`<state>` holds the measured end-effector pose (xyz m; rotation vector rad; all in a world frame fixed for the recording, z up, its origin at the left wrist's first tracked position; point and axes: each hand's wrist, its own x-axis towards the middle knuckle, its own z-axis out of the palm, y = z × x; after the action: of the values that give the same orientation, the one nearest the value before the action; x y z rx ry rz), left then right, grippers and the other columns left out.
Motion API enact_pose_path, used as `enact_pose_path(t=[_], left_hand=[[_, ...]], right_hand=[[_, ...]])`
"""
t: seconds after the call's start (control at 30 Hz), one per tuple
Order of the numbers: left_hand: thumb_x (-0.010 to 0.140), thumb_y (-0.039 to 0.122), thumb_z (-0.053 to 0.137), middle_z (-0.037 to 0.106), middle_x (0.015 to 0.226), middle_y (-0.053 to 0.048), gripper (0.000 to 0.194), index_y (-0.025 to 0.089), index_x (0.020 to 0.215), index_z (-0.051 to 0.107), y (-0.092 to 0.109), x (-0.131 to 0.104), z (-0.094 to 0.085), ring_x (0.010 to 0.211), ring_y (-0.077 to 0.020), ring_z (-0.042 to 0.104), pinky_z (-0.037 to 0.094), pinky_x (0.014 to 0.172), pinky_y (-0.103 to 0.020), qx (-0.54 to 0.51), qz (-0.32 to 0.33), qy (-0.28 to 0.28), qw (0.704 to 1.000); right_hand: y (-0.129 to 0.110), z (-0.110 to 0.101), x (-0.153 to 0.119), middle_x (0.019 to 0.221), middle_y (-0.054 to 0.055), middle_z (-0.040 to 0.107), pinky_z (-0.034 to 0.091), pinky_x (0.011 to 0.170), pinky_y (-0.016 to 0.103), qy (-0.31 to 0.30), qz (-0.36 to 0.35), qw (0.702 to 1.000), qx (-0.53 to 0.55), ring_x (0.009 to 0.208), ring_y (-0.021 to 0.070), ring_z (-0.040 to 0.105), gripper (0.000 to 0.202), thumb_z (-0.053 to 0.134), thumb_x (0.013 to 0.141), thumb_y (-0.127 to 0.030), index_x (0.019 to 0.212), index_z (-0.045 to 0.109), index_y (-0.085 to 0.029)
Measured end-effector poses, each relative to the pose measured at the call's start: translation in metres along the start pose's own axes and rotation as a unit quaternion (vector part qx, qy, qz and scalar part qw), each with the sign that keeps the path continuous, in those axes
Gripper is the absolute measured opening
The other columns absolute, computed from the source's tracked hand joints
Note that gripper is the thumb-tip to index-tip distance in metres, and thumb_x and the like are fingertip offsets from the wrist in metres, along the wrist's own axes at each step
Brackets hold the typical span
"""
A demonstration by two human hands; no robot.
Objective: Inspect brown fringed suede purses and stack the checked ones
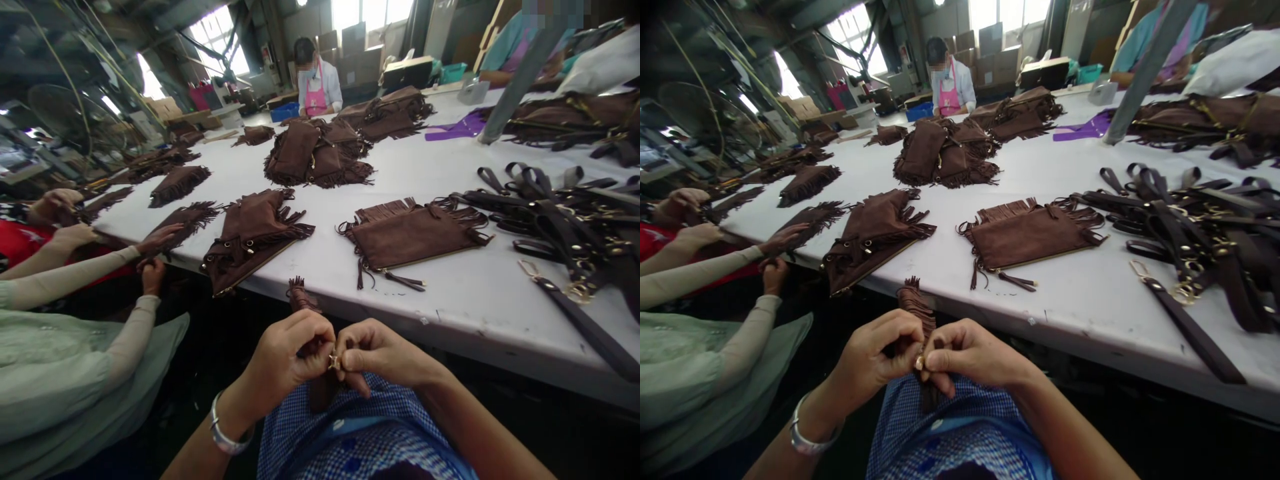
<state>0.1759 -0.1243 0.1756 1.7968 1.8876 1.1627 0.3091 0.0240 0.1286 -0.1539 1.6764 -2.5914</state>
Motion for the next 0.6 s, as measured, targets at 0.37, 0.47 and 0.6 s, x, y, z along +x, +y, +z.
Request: enact_pose_path(t=[0.37,0.47,0.6], left_hand=[[0.088,0.022,0.059,0.059,0.079,0.000,0.009,0.019,0.079,0.059,-0.003,0.009,-0.008,0.067,-0.0092,0.051,0.043,0.060,-0.020,-0.022,-0.023,0.029,0.999],[0.088,0.023,0.059,0.058,0.080,0.000,0.009,0.018,0.080,0.059,-0.006,0.009,-0.008,0.068,-0.0093,0.052,0.044,0.062,-0.020,-0.055,-0.043,0.038,0.997],[0.089,0.027,0.058,0.059,0.080,0.000,0.012,0.018,0.080,0.057,-0.010,0.013,-0.007,0.068,-0.0096,0.054,0.046,0.063,-0.021,-0.110,-0.078,0.035,0.990]], right_hand=[[-0.007,0.004,0.000,0.061,0.000,0.064,0.045,0.050,0.021,0.142,0.006,0.986,-0.083,0.051,0.0091,0.057,0.032,0.067,0.083,-0.045,0.081,0.065,-0.013],[-0.006,0.001,-0.001,0.061,0.000,0.063,0.045,0.051,0.021,0.167,-0.016,0.982,-0.085,0.052,0.0091,0.056,0.033,0.065,0.085,-0.047,0.082,0.064,-0.014],[-0.007,-0.005,-0.001,0.063,0.000,0.063,0.043,0.052,0.021,0.194,-0.029,0.977,-0.083,0.053,0.0087,0.056,0.034,0.062,0.087,-0.048,0.084,0.064,-0.014]])
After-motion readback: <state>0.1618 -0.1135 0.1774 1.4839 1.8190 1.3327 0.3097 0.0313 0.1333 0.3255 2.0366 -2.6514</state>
